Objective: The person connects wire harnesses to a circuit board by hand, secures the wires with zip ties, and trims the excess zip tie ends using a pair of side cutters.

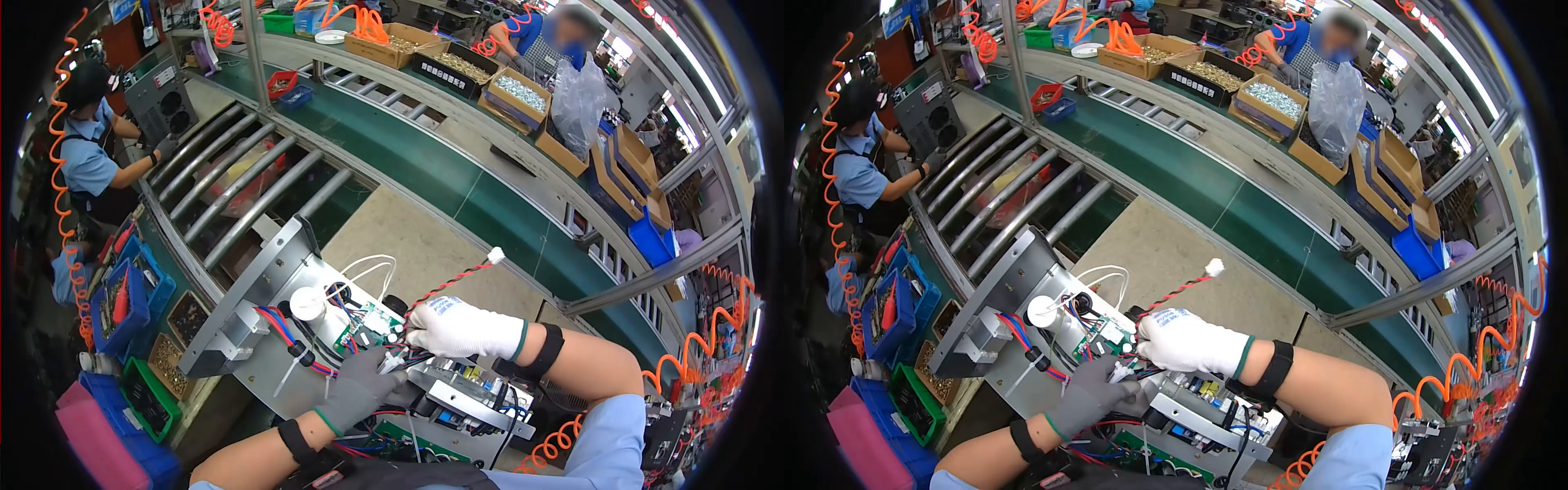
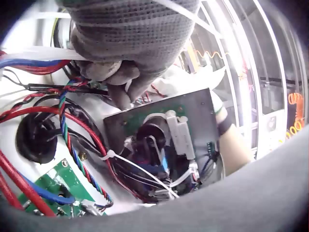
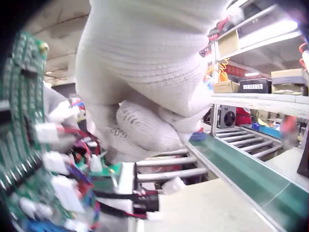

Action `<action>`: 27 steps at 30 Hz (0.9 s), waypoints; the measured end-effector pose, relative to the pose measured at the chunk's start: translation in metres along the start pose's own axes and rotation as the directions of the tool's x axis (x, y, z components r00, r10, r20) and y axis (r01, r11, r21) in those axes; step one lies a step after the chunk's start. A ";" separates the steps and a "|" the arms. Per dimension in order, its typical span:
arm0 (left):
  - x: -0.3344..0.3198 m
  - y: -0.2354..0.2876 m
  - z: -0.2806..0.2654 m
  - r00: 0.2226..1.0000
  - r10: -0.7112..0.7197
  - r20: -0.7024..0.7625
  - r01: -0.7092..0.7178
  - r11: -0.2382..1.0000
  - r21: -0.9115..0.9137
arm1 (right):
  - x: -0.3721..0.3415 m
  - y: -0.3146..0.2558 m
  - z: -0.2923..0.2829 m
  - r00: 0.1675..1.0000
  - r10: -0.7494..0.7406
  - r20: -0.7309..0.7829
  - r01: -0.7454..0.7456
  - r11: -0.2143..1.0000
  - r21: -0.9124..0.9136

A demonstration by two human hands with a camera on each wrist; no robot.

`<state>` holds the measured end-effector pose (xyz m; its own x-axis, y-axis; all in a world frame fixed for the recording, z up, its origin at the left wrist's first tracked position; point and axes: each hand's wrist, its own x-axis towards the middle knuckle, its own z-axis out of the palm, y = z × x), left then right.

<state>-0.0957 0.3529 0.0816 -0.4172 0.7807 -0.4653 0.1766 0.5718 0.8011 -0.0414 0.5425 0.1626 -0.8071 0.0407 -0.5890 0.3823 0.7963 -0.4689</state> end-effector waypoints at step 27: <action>0.001 0.000 -0.002 0.998 0.056 0.002 -0.054 0.974 -0.222 | 0.000 0.031 0.017 0.984 -0.062 0.165 -0.080 0.678 0.731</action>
<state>-0.0974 0.3534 0.0819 -0.4047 0.8120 -0.4207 -0.0035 0.4586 0.8886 -0.0220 0.5573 0.1371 -0.7441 -0.1091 -0.6591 0.6521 0.0959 -0.7520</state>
